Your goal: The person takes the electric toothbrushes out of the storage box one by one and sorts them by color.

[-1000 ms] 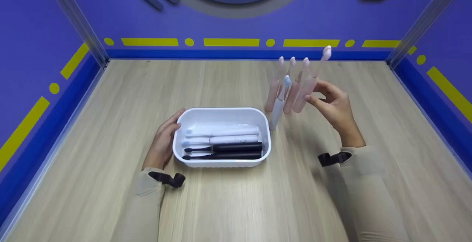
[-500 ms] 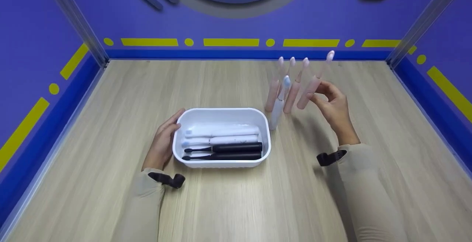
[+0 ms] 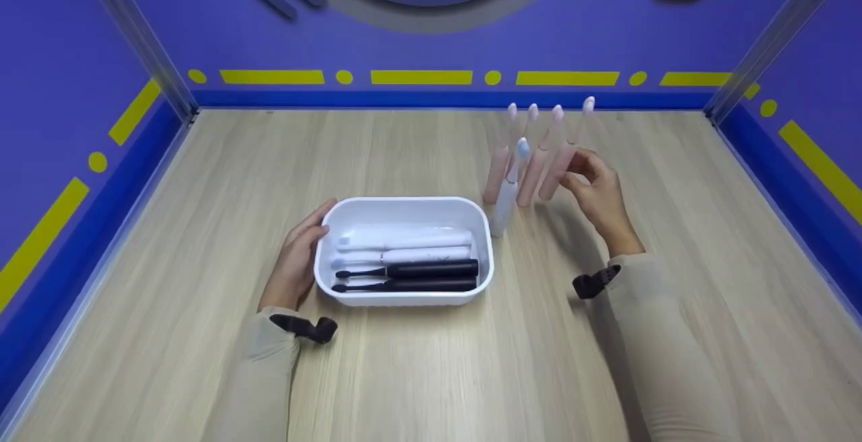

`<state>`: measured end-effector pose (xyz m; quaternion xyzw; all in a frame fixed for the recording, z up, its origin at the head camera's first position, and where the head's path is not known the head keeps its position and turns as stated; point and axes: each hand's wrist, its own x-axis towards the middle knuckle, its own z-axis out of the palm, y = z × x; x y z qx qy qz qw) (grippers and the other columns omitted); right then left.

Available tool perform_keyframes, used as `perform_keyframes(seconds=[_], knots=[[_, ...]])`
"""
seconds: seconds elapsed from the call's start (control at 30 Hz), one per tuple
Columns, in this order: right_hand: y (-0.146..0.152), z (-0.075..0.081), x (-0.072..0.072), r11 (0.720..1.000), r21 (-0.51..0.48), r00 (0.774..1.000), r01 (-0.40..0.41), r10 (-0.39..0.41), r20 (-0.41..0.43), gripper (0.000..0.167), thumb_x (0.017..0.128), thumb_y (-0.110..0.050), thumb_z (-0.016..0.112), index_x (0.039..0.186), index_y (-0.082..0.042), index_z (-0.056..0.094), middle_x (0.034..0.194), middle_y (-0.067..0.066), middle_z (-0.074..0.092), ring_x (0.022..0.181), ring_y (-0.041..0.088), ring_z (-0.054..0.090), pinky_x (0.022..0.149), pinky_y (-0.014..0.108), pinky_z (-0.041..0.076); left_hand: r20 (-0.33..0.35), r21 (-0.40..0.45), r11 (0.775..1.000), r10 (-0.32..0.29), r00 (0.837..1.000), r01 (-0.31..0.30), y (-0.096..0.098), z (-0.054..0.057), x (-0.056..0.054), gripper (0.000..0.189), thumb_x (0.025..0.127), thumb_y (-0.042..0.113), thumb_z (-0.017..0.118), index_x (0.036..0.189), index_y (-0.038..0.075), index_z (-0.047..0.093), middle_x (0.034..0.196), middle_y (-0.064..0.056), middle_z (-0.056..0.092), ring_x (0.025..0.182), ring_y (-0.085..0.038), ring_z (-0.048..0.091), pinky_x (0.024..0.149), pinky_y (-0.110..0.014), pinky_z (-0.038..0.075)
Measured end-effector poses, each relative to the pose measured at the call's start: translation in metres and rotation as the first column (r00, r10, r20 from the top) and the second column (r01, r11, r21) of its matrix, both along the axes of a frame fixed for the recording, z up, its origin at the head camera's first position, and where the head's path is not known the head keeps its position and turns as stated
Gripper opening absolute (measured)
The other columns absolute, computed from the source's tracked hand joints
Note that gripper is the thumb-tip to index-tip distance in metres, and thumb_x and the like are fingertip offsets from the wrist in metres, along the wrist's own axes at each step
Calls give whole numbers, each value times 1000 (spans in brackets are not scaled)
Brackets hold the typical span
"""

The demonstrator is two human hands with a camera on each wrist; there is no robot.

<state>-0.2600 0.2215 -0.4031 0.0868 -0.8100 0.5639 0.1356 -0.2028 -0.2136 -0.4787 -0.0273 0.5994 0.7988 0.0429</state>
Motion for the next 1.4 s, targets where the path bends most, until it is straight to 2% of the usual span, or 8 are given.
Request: perform_keyframes(seconds=[0.17, 0.3, 0.43, 0.77, 1.07, 1.27, 1.4], knots=[[4, -12, -11, 1000, 10, 998, 4, -5, 60, 40, 90, 1, 60, 129, 6, 52, 112, 11, 59, 101, 7, 56, 84, 10, 48, 4, 3, 1000, 4, 1000, -4, 0, 0, -1, 51, 97, 2, 34, 148, 3, 34, 159, -4, 26, 148, -15, 19, 122, -28, 16], [9, -26, -23, 1000, 24, 998, 15, -17, 67, 41, 91, -3, 62, 130, 3, 53, 114, 12, 59, 102, 6, 56, 86, 11, 47, 3, 5, 1000, 1, 1000, -1, 0, -1, -1, 51, 97, 3, 34, 148, 3, 33, 159, -4, 25, 148, -14, 18, 122, -28, 15], [10, -32, -26, 999, 32, 997, 21, -23, 70, 40, 91, -4, 62, 129, 2, 53, 113, 10, 59, 102, 5, 57, 86, 11, 48, -2, 9, 1000, 3, 1000, -3, 0, 0, 0, 51, 97, 3, 34, 148, 3, 32, 159, -4, 25, 148, -14, 18, 122, -27, 15], [12, -35, -27, 998, 69, 990, 9, -18, 137, 40, 93, -4, 59, 131, 3, 51, 122, 17, 57, 110, 14, 55, 86, 9, 46, -4, 7, 1000, 1, 1000, -1, 0, 0, 0, 51, 97, 3, 34, 148, 3, 32, 159, -5, 25, 148, -14, 18, 122, -27, 16], [9, -39, -30, 995, 95, 992, -17, 5, 122, 37, 92, 4, 55, 128, 7, 51, 121, 22, 58, 110, 19, 56, 91, 11, 44, 13, -8, 1000, 4, 1000, -4, 1, -1, 0, 51, 98, 3, 33, 149, 5, 34, 159, -2, 26, 148, -13, 18, 122, -27, 15], [10, -38, -27, 994, 104, 989, -24, 9, 145, 39, 93, 1, 55, 132, 5, 49, 124, 22, 57, 117, 27, 54, 97, 20, 45, 32, -31, 1000, 0, 999, 1, 0, 0, 0, 51, 98, 6, 34, 149, 10, 35, 159, 2, 26, 148, -11, 18, 122, -26, 15], [11, -37, -26, 991, 128, 987, -25, 4, 162, 41, 94, -3, 55, 134, 2, 48, 126, 20, 57, 120, 27, 54, 101, 26, 45, 36, -38, 999, -7, 999, 9, -1, 1, 0, 52, 98, 6, 34, 149, 12, 35, 159, 3, 26, 148, -10, 18, 122, -26, 15]])
